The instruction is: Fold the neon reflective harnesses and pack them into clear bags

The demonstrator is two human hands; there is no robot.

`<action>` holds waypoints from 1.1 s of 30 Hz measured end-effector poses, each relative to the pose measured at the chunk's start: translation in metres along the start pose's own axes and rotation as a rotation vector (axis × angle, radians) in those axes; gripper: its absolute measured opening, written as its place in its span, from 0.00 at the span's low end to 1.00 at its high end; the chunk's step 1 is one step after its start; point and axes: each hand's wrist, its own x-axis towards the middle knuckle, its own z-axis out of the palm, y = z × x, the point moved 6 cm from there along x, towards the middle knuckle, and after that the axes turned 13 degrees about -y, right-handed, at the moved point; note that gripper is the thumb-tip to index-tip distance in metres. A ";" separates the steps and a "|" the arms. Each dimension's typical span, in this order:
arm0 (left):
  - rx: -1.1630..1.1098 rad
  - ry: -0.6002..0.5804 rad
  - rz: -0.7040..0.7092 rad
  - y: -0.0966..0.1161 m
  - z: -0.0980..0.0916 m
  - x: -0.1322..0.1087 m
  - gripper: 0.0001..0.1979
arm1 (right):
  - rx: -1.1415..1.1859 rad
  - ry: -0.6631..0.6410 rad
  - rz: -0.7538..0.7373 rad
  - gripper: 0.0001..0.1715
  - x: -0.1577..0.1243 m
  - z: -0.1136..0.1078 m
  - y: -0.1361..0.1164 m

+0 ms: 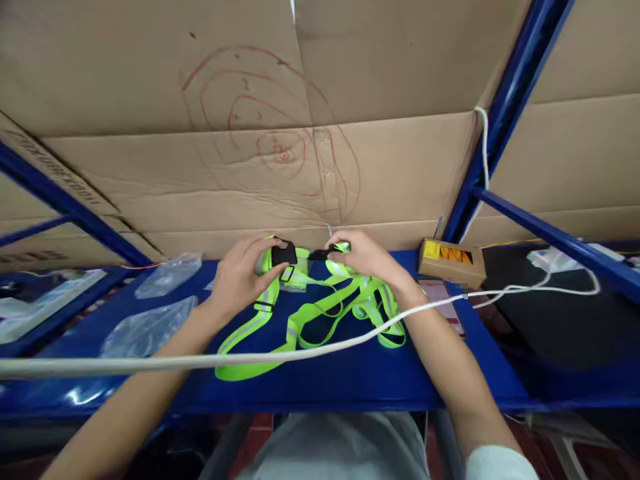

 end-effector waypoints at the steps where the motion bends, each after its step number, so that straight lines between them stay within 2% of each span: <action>1: 0.018 -0.023 0.021 0.006 0.000 0.000 0.20 | 0.001 -0.068 0.030 0.17 0.000 0.005 0.001; 3: 0.045 -0.054 0.058 0.016 -0.001 0.000 0.22 | 0.007 -0.173 0.081 0.17 -0.001 0.012 0.003; 6: 0.069 -0.059 0.104 0.026 -0.005 0.002 0.22 | 0.024 -0.257 0.128 0.17 -0.003 0.019 0.003; 12: 0.037 -0.045 0.116 0.023 -0.008 0.003 0.22 | 0.044 -0.189 0.198 0.18 -0.004 0.014 0.009; 22: 0.150 -0.178 0.175 0.032 0.003 0.003 0.21 | -0.037 -0.232 0.233 0.17 -0.003 0.022 0.015; 26: 0.198 -0.192 0.185 0.035 0.005 0.004 0.21 | -0.047 -0.240 0.217 0.16 -0.003 0.024 0.017; 33: 0.201 -0.238 0.270 0.047 0.011 0.005 0.20 | -0.019 -0.335 0.181 0.15 -0.002 0.033 0.018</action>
